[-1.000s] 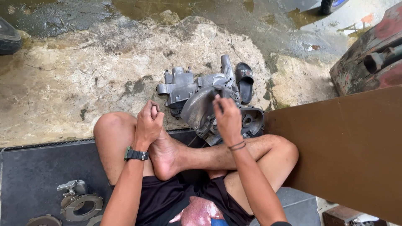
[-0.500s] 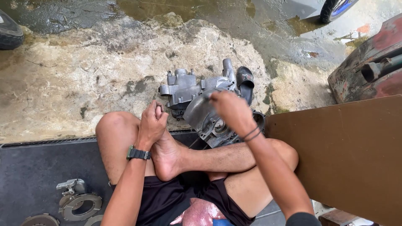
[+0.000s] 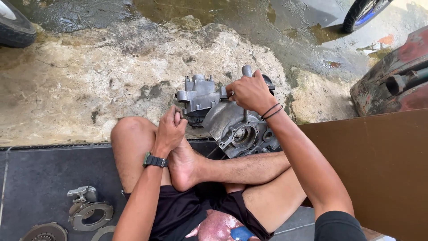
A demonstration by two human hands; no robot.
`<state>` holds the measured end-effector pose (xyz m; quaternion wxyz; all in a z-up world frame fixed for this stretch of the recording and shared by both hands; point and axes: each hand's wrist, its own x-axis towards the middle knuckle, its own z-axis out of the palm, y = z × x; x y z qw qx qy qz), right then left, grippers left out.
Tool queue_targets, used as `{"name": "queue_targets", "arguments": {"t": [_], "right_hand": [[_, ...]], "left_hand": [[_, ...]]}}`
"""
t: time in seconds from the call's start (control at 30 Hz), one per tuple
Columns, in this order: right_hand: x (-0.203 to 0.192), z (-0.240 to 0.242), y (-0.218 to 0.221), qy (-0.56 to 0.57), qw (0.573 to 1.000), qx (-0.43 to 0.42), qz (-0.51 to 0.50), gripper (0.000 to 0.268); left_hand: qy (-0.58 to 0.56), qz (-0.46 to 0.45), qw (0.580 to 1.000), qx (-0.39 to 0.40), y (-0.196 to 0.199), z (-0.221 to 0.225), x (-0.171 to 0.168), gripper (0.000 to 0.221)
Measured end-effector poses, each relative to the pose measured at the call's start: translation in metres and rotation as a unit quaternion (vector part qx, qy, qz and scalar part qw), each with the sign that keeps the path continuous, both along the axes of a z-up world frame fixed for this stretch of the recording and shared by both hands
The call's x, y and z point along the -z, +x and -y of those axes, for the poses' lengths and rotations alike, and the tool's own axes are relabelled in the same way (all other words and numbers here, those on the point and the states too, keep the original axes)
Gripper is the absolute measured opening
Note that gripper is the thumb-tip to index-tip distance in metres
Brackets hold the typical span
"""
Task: Cleaning dirt and grime from a motorcycle engine housing using a small metal tool
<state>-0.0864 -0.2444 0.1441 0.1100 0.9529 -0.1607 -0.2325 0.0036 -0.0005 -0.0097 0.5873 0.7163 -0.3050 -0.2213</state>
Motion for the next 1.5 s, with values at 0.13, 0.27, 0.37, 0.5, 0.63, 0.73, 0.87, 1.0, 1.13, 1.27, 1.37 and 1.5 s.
{"name": "queue_targets", "arguments": {"t": [0.13,0.27,0.37,0.5,0.63,0.73,0.87,1.0,1.13,1.27,1.37,1.5], "right_hand": [[0.018,0.033,0.000,-0.029,0.999,0.023,-0.024,0.009],[0.040,0.063,-0.011,0.103,0.992,0.076,-0.010,0.018],[0.027,0.027,0.002,0.151,0.986,0.068,0.008,0.025],[0.011,-0.030,0.016,0.188,0.982,-0.017,-0.005,0.035],[0.027,0.024,0.019,0.125,0.992,0.010,-0.024,0.038],[0.034,0.042,0.014,0.177,0.981,0.073,-0.019,0.037],[0.027,-0.005,0.027,0.209,0.977,0.006,-0.038,0.039],[0.035,0.031,0.033,0.163,0.986,0.018,-0.034,0.035],[0.042,-0.018,0.040,0.124,0.988,-0.039,-0.080,0.041],[0.067,-0.009,0.051,0.084,0.988,-0.109,-0.072,0.047],[0.051,-0.002,0.053,0.062,0.992,-0.060,-0.091,0.043],[0.059,-0.056,0.046,0.083,0.980,-0.156,-0.094,0.041]], "left_hand": [[-0.002,0.000,1.000,-0.002,0.000,-0.002,-0.004,0.011],[0.002,0.002,1.000,0.004,0.000,0.000,-0.002,0.012],[0.004,-0.004,1.000,0.007,0.002,0.002,-0.001,0.012],[0.005,-0.003,1.000,0.010,0.002,0.001,-0.003,0.012],[0.006,-0.012,1.000,0.013,0.002,-0.001,-0.007,0.012],[0.004,-0.011,1.000,0.014,0.004,0.001,-0.010,0.012],[0.018,-0.015,1.000,0.012,0.002,0.001,-0.010,0.012],[0.015,-0.009,1.000,0.011,0.002,-0.002,-0.011,0.013],[0.009,-0.016,1.000,0.004,0.003,0.004,-0.012,0.011],[0.005,-0.004,1.000,0.005,0.005,0.002,-0.010,0.012],[0.009,-0.016,1.000,0.004,0.002,0.000,-0.012,0.012],[0.012,-0.027,1.000,0.007,0.003,0.007,-0.010,0.011]]}}
